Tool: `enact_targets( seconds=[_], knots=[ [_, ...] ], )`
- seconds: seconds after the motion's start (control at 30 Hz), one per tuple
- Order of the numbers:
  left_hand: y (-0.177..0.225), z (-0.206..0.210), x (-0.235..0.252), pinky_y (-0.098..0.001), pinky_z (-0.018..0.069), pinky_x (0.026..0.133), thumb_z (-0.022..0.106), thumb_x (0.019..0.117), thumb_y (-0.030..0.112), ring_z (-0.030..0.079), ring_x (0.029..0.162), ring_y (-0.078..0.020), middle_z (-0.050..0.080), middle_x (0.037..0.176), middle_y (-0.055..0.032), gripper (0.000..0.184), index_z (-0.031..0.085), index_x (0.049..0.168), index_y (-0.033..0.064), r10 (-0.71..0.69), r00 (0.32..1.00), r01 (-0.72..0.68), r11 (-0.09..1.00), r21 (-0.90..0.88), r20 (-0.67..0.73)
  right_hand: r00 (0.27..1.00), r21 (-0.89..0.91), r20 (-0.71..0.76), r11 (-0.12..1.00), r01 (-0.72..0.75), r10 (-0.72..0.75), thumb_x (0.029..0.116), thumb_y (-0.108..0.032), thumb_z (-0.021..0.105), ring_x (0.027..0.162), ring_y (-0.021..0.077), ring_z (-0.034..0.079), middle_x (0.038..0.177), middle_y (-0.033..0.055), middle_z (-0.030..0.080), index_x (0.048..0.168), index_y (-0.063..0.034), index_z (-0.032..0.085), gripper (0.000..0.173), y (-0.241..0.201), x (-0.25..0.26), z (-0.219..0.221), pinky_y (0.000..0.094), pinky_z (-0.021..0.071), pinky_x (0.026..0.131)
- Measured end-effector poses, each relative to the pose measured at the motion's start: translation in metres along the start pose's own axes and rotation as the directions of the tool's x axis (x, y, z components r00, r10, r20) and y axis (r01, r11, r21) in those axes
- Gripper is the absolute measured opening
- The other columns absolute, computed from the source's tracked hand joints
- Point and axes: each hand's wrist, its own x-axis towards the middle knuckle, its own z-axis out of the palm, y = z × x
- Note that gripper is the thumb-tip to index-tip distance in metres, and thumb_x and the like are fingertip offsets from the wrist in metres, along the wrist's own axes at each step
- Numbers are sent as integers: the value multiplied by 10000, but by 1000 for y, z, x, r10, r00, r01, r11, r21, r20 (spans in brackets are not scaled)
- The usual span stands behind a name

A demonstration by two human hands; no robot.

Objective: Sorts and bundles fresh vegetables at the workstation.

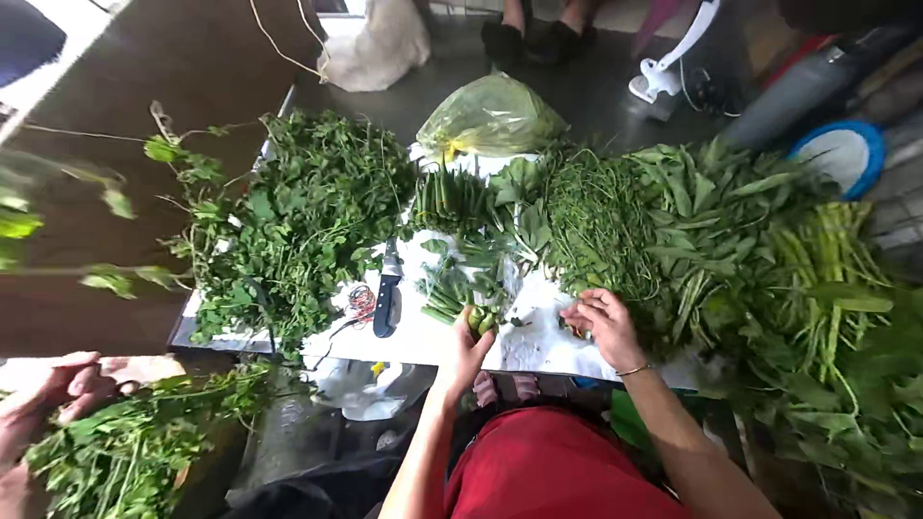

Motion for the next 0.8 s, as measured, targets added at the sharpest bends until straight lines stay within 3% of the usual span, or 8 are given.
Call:
enact_targets(
  seconds=[0.07, 0.13, 0.23, 0.3, 0.4, 0.5, 0.63, 0.8],
  knots=[
    [1, -2, 2, -316, 576, 768, 624, 930, 135, 665, 816, -112, 685, 928, -66, 304, 597, 1185, -29, 10, 999, -12, 997, 73, 31, 993, 155, 112, 986, -54, 36, 968, 6, 383, 919, 272, 741, 1079, 147, 727, 1171, 7, 525, 248, -16, 4, 16, 409, 625, 749],
    [10, -4, 2, -341, 574, 795, 629, 943, 151, 670, 844, -137, 686, 952, -91, 328, 597, 1217, -27, -18, 998, 8, 986, 165, 54, 969, 131, 245, 991, -16, -17, 937, 41, 386, 966, 268, 744, 1140, 136, 731, 1086, -30, 538, 224, -33, 10, 35, 388, 625, 702],
    [27, -5, 4, -444, 566, 900, 641, 955, 133, 691, 970, -241, 697, 1058, -163, 355, 592, 1263, -37, -88, 991, 53, 948, 315, 96, 865, -65, 479, 976, 207, -152, 928, 37, 577, 1029, 236, 740, 1237, 126, 708, 1069, -13, 570, 150, -61, 19, 61, 358, 641, 681],
    [26, -6, 5, -473, 556, 921, 637, 947, 136, 684, 996, -275, 687, 1085, -182, 355, 595, 1254, -38, -72, 990, 25, 932, 363, 118, 759, -178, 629, 920, 350, -167, 859, -95, 742, 1050, 191, 722, 1241, 116, 690, 1099, -13, 573, 305, -78, 26, 76, 338, 639, 748],
    [22, -6, 4, -485, 539, 970, 687, 922, 149, 685, 1047, -301, 691, 1114, -211, 409, 599, 1262, -62, 28, 993, -68, 924, 376, 111, 647, -486, 762, 645, 590, -18, 782, -372, 837, 986, 213, 679, 1227, 128, 670, 1285, -30, 583, 659, -102, 29, 103, 420, 573, 812],
    [30, -13, 3, -481, 486, 1071, 706, 904, 110, 650, 1182, -304, 663, 1251, -227, 601, 488, 1432, -78, 7, 992, -55, 925, 377, 129, 617, -647, 753, 421, 635, 227, 786, -507, 819, 1113, 334, 655, 1220, 155, 660, 1400, -68, 480, 827, -108, 33, 128, 573, 516, 911],
    [34, -27, 4, -456, 527, 999, 718, 906, 165, 678, 1075, -264, 693, 1132, -188, 467, 582, 1290, -64, 35, 996, -63, 930, 362, 84, 603, -649, 745, 519, 555, 287, 787, -466, 849, 1078, 356, 649, 1168, 203, 652, 1361, -25, 495, 806, -90, 53, 134, 575, 509, 923],
    [26, -45, 9, -348, 568, 873, 641, 934, 154, 683, 927, -132, 705, 1017, -98, 350, 605, 1226, -36, 66, 996, -53, 978, 202, -58, 603, -554, 783, 614, 562, 154, 990, -474, 621, 806, 296, 663, 870, 178, 667, 1037, 41, 666, 519, -64, 57, 117, 513, 539, 790]
  ],
)
